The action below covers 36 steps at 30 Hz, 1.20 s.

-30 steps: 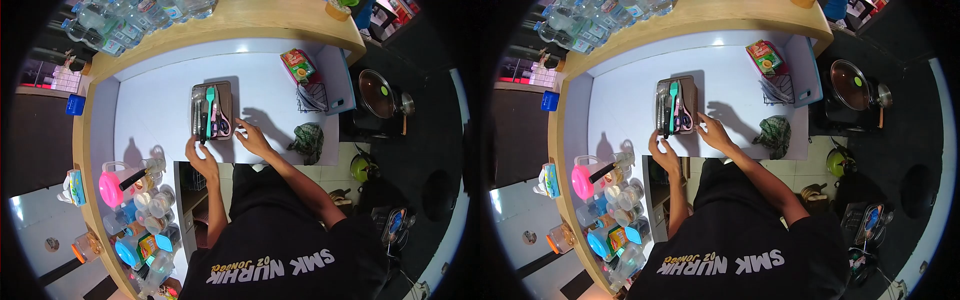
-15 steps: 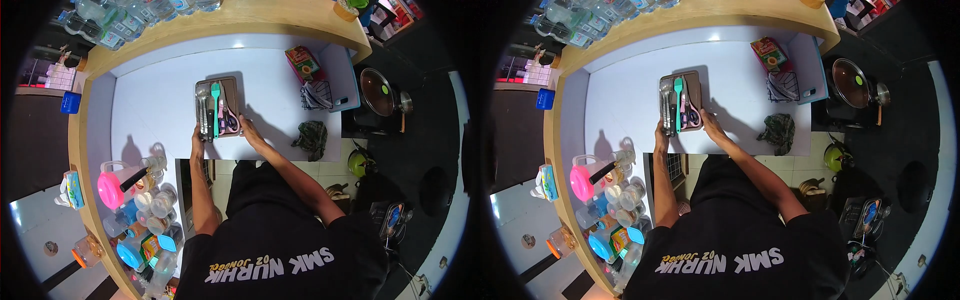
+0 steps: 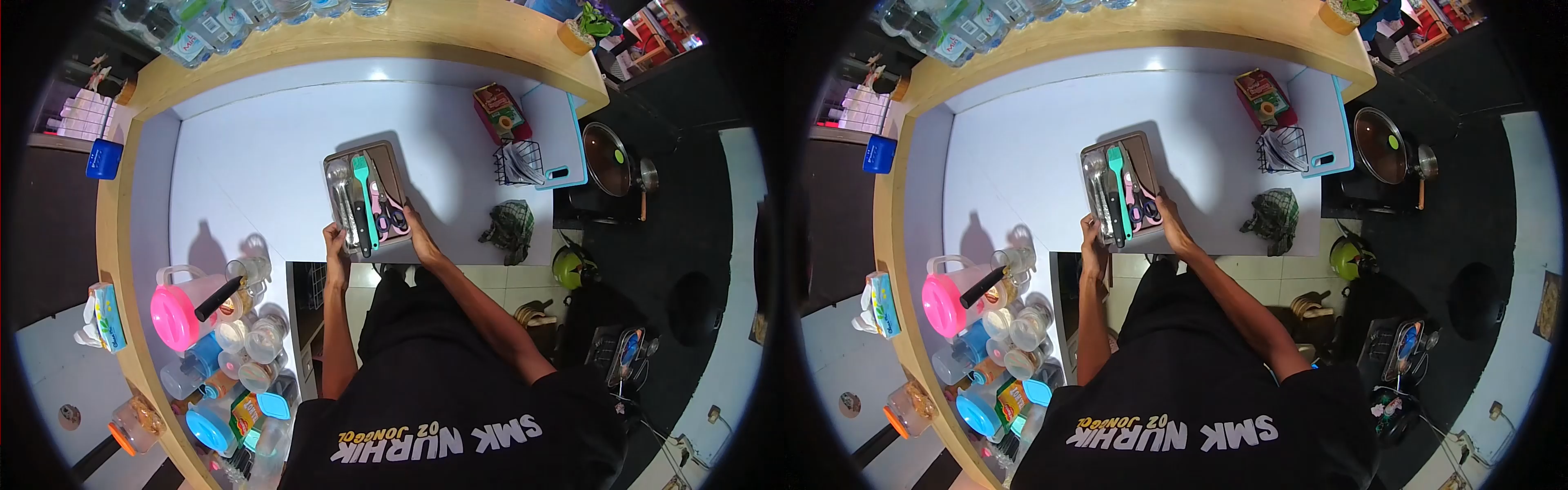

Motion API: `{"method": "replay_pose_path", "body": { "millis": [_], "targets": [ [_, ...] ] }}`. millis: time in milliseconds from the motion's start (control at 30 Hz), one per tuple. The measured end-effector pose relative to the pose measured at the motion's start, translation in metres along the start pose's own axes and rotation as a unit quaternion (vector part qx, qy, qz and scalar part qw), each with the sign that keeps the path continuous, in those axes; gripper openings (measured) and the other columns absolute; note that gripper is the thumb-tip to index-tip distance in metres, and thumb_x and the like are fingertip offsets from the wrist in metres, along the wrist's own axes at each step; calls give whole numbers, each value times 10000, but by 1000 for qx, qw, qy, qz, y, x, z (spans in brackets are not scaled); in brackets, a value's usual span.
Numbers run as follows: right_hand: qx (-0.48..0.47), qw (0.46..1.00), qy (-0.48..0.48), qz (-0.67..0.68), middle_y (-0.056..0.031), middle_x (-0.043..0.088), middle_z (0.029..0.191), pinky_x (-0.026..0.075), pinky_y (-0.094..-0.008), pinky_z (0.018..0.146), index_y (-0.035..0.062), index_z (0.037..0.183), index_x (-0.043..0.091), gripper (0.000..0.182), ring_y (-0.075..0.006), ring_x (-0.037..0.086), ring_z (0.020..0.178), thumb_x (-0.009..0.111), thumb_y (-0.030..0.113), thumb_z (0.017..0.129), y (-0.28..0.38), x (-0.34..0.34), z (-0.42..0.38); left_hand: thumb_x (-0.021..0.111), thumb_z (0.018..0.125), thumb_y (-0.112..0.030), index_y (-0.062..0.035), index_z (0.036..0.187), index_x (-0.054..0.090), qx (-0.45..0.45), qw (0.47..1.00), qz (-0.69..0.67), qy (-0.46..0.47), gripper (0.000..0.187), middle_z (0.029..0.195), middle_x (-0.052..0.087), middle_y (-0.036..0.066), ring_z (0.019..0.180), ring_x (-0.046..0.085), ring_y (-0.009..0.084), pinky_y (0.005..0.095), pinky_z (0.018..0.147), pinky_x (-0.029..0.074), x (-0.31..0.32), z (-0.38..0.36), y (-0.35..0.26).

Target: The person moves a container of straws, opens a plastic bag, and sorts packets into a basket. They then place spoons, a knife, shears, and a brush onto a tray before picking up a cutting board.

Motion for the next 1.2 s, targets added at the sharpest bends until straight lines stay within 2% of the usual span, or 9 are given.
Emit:
{"method": "replay_pose_path", "body": {
  "millis": [200,300,467,667,767,800,900,1067,1200],
  "targets": [
    [-12,993,57,98,-126,397,1488,276,-387,1134,38,1517,255,658,-242,366,1373,413,438,1020,-16,15,-10,579,933,-327,-161,1210,444,-7,998,61,-15,350,1067,411,-1,1023,395,151,303,967,272,-18,-24,-4],
    [9,999,33,37,-133,382,1497,289,-393,1130,47,1533,207,697,-251,383,1366,455,427,1005,-25,18,-17,571,946,-381,-132,1248,440,0,997,66,-38,413,1066,442,4,1027,408,141,304,970,286,-38,-27,13],
    [67,997,30,-16,-150,378,1504,418,-370,980,115,1565,151,808,-246,450,1302,547,466,954,-32,23,-33,534,962,-381,-90,1283,435,32,998,-34,-52,445,1097,493,20,1017,459,134,289,930,354,-34,-46,13],
    [51,995,80,42,-172,371,1505,384,-387,1070,81,1553,180,802,-258,430,1338,554,447,945,-29,25,-52,582,924,-358,-88,1314,440,19,1000,-3,-9,496,1156,526,52,1078,483,162,323,981,359,-49,-79,31],
    [67,986,129,85,-186,328,1533,289,-362,1142,11,1538,177,820,-263,357,1395,559,423,941,-32,20,-60,621,898,-356,-85,1378,415,23,999,-3,-45,588,1276,515,72,1178,472,193,343,1039,330,-44,-110,46],
    [61,984,146,85,-188,328,1532,272,-356,1150,-7,1533,176,826,-261,347,1401,561,420,940,-42,16,-57,637,887,-354,-68,1460,355,37,996,-3,-76,700,1411,455,85,1287,426,217,356,1097,279,-46,-120,54],
    [67,973,205,79,-190,357,1516,273,-345,1145,-44,1515,212,813,-257,360,1393,568,396,931,-54,7,-66,644,885,-352,-50,1490,330,57,994,-1,-92,746,1457,431,92,1332,396,218,359,1122,245,-18,-164,55],
    [74,961,265,-5,-179,430,1469,307,-345,1117,-10,1492,322,726,-247,422,1344,556,370,920,-18,5,-122,653,902,-296,-29,1442,415,90,977,-80,-177,648,1324,560,80,1212,510,190,351,1077,324,4,-235,111],
    [133,941,310,-34,-164,457,1450,351,-327,1092,-7,1490,332,715,-231,472,1302,563,360,921,-50,3,-150,651,896,-282,-30,1392,470,133,958,-61,-248,585,1272,581,65,1169,533,182,349,1044,368,17,-296,138]
  ]
}}
Point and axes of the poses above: each hand's wrist, its own z-axis towards the middle knuckle, its own x-axis out of the palm, y = z × x, the point moved 7 cm from there along z, towards the middle knuckle
